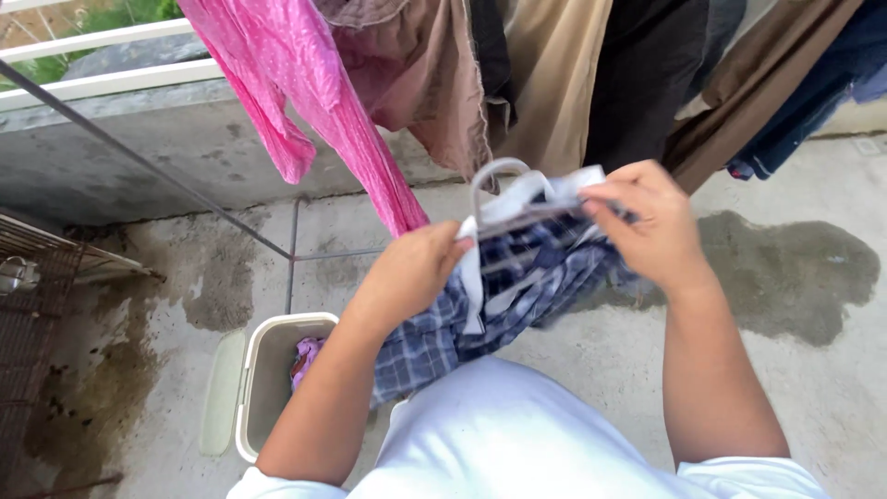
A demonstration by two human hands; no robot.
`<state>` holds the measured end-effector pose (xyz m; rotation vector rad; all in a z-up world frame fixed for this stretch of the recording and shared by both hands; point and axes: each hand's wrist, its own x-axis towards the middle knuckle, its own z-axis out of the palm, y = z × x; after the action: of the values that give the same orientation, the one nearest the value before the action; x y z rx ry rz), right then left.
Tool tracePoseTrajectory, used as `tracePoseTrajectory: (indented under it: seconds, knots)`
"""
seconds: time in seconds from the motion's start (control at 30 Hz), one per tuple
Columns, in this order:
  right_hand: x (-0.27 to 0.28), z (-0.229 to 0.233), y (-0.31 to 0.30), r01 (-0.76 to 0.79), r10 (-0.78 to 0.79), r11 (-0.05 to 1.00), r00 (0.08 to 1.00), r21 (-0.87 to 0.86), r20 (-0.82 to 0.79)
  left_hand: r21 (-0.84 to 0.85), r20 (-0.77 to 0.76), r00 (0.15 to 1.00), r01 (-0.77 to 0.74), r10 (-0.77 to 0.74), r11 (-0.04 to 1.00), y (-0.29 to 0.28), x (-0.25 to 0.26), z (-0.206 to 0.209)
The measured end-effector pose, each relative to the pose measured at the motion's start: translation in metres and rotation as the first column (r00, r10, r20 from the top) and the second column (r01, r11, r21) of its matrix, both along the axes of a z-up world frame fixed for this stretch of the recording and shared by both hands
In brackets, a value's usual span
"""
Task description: Hanging clothes from a basket onto hangers and placing them on a laundry rack.
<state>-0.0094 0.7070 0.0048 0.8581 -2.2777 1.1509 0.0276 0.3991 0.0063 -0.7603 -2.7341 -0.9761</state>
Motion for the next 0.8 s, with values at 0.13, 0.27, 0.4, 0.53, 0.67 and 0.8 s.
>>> tracePoseTrajectory:
  seconds: [0.13, 0.27, 0.4, 0.53, 0.67, 0.8]
  knots:
    - [0.015, -0.017, 0.016, 0.316, -0.354, 0.925, 0.918, -0.21, -0.181, -0.024, -0.02, 0.975, -0.223, 0.222, 0.975, -0.004, -0.003, 0.001]
    - [0.028, -0.037, 0.01, 0.366, -0.469, 0.883, 0.713, -0.294, -0.521, 0.018, -0.116, 0.929, -0.351, 0.351, 0.936, -0.001, -0.002, 0.016]
    - [0.043, -0.03, -0.015, -0.048, 0.063, 0.969, 0.996, 0.242, -0.056, 0.078, -0.211, 0.908, -0.353, 0.361, 0.932, -0.005, 0.011, 0.041]
    - [0.027, -0.072, 0.011, -0.064, 0.083, 0.994, 0.971, -0.094, 0.225, 0.109, -0.389, 0.883, -0.237, 0.261, 0.965, -0.024, 0.015, 0.052]
    - [0.013, -0.023, 0.002, 0.227, -0.081, 0.665, 0.969, -0.711, 0.234, 0.092, -0.437, 0.883, -0.145, 0.171, 0.985, -0.042, 0.027, 0.059]
    - [0.0, -0.046, 0.027, 0.03, 0.094, 0.824, 0.977, -0.565, 0.189, 0.057, -0.45, 0.88, -0.142, 0.152, 0.988, -0.048, 0.028, 0.061]
